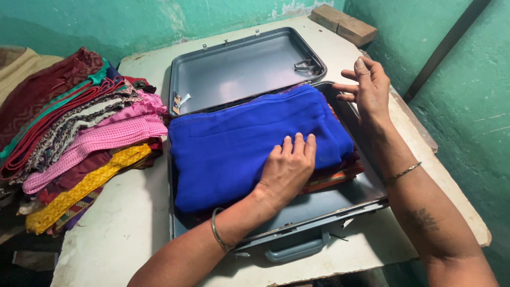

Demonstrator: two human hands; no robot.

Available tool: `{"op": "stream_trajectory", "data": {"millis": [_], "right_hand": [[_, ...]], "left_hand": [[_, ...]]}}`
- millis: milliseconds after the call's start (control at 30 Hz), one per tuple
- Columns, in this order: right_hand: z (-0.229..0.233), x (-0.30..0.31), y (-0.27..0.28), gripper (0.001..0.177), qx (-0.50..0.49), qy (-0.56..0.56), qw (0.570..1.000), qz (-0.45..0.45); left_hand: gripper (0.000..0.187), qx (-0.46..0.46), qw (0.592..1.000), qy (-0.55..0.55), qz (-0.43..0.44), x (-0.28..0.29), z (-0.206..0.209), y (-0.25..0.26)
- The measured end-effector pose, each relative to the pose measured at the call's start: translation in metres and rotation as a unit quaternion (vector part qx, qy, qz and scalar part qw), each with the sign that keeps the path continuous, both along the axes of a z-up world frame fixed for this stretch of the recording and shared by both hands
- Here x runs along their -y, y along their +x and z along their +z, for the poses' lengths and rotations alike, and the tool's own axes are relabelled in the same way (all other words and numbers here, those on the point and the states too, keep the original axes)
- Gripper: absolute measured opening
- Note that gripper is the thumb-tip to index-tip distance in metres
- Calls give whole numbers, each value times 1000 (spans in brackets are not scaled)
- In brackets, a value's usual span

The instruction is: The person packs clothes into a suitcase by hand, starting with a blue garment which they fold and smooth down before placing a red patterned garment on top and smoothing it as well.

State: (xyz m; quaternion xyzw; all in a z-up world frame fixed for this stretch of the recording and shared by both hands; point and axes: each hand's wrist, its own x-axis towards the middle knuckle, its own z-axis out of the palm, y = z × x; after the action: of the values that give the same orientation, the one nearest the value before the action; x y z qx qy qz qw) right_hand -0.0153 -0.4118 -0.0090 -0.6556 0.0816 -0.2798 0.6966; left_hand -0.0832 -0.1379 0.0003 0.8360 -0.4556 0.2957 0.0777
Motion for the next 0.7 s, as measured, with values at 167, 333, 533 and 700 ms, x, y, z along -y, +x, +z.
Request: {"op": "stream_trajectory", "data": {"millis": [167,333,533,700], "right_hand": [[9,-5,-4,45,51,-37,998,-18],[7,-3,-25,35,153,-49,975,153],[39,-58,-55,20,-97,-169,858,475],[28,-101,-62,22,-221,-442,758,425]], "left_hand": [[53,-264,959,-102,15,-14,32,19],[53,-315,928,-190,61,-22,48,33],[51,-329,915,-216,90,-29,51,37],[52,-276,932,-228,57,-28,52,27]]}}
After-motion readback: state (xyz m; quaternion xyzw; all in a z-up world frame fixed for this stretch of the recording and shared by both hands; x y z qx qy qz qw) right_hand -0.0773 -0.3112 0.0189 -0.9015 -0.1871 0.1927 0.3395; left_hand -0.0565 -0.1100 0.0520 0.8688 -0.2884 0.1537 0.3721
